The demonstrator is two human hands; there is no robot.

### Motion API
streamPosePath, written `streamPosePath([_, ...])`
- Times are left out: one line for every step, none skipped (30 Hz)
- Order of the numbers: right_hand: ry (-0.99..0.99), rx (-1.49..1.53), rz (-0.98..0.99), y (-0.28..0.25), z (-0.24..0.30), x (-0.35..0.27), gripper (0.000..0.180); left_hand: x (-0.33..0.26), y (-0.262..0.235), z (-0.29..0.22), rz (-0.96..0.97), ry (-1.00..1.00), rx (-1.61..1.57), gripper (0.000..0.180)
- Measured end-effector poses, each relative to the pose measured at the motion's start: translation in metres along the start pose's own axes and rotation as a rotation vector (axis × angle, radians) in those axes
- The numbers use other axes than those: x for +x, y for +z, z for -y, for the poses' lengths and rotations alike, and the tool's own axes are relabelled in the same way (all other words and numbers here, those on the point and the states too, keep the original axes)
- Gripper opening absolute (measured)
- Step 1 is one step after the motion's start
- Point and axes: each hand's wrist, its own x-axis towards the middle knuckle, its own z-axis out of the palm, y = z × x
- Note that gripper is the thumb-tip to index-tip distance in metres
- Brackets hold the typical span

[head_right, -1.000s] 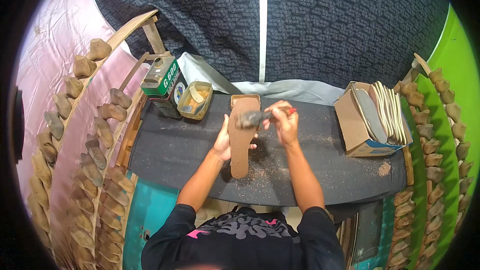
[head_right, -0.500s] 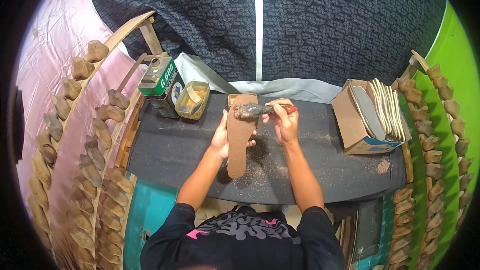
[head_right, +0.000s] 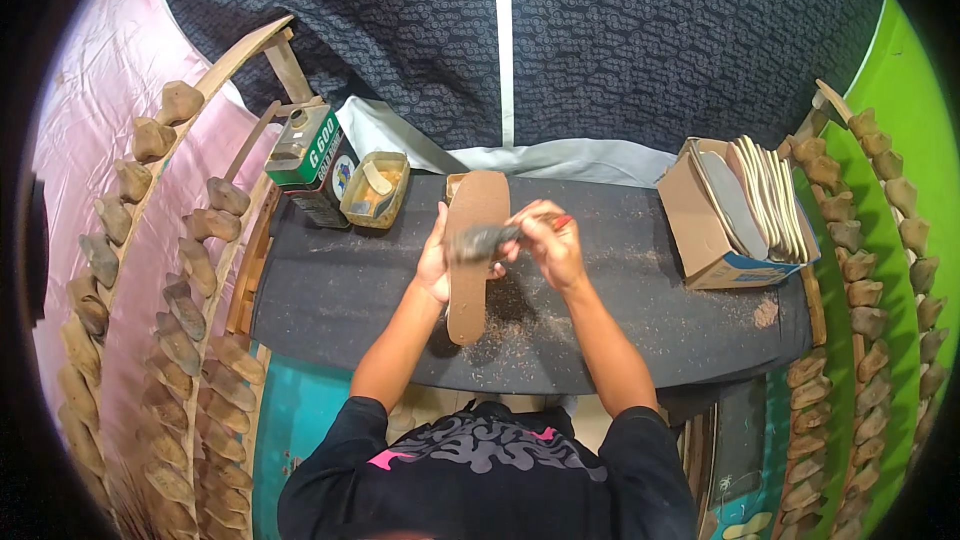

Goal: Applying adhesive to shoe insoles using a brush in a manufacturing setting.

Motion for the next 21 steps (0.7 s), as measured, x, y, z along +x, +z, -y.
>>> streamPosePath([0.095,-0.021,0.12,-0.001,0.0,-0.006,0.008,0.001,-0.001,0.001,-0.001,0.0,-0.002,0.079])
streamPosePath([0.14,-0.062,0.181,-0.001,0.001,-0.012,0.008,0.003,-0.002,0.004,-0.017,0.057,0.089,0.078])
streamPosePath([0.184,-0.102,0.239,-0.001,0.002,-0.017,0.008,0.004,-0.003,0.006,-0.035,0.112,0.18,0.078])
streamPosePath([0.186,-0.099,0.237,-0.002,0.003,-0.016,0.008,0.005,-0.004,0.009,-0.069,0.133,0.192,0.077])
streamPosePath([0.158,-0.099,0.185,-0.004,0.005,-0.013,0.009,0.004,-0.005,0.007,-0.073,0.132,0.19,0.077])
streamPosePath([0.131,-0.101,0.129,-0.007,0.007,-0.01,0.011,0.005,-0.002,0.005,-0.059,0.084,0.157,0.076])
streamPosePath([0.027,-0.051,0.02,-0.007,0.005,-0.006,0.011,0.007,-0.001,0.004,-0.045,0.036,0.124,0.075])
streamPosePath([-0.032,-0.032,-0.086,-0.008,0.005,-0.002,0.011,0.009,-0.001,0.006,-0.099,0.025,0.094,0.075])
streamPosePath([-0.092,-0.013,-0.189,-0.007,0.006,0.002,0.011,0.011,-0.001,0.005,-0.101,0.025,0.091,0.075])
streamPosePath([-0.098,-0.024,-0.188,-0.007,0.005,0.002,0.011,0.014,-0.001,0.004,-0.092,0.037,0.094,0.075])
streamPosePath([-0.096,-0.025,-0.189,-0.009,0.003,-0.003,0.011,0.015,-0.001,0.003,-0.082,0.051,0.097,0.075])
streamPosePath([-0.011,-0.074,-0.075,-0.011,0.0,-0.01,0.011,0.016,0.0,0.002,-0.081,0.05,0.096,0.075])
streamPosePath([0.076,-0.122,0.04,-0.007,-0.001,-0.017,0.01,0.015,0.003,0.001,-0.102,0.064,0.156,0.075])
streamPosePath([0.199,-0.118,0.091,-0.002,0.0,-0.025,0.01,0.014,0.004,0.0,-0.123,0.079,0.216,0.075])
streamPosePath([0.246,-0.177,0.162,-0.001,-0.004,-0.031,0.011,0.014,0.003,-0.001,-0.122,0.08,0.215,0.075])
streamPosePath([0.254,-0.211,0.189,-0.002,-0.004,-0.035,0.012,0.015,0.002,-0.003,-0.097,0.085,0.207,0.075])
streamPosePath([0.261,-0.245,0.216,-0.002,-0.003,-0.036,0.012,0.016,0.001,-0.006,-0.072,0.089,0.199,0.075])
streamPosePath([0.251,-0.215,0.167,-0.002,0.001,-0.034,0.012,0.017,0.003,-0.008,-0.073,0.09,0.198,0.075])
streamPosePath([0.241,-0.185,0.118,-0.004,0.005,-0.029,0.012,0.02,0.004,-0.01,-0.082,0.107,0.204,0.074])
streamPosePath([0.141,-0.12,0.076,-0.007,0.006,-0.022,0.013,0.02,0.006,-0.011,-0.091,0.123,0.211,0.074])
streamPosePath([0.058,-0.085,-0.026,-0.009,0.007,-0.017,0.012,0.022,0.01,-0.01,-0.091,0.121,0.209,0.074])
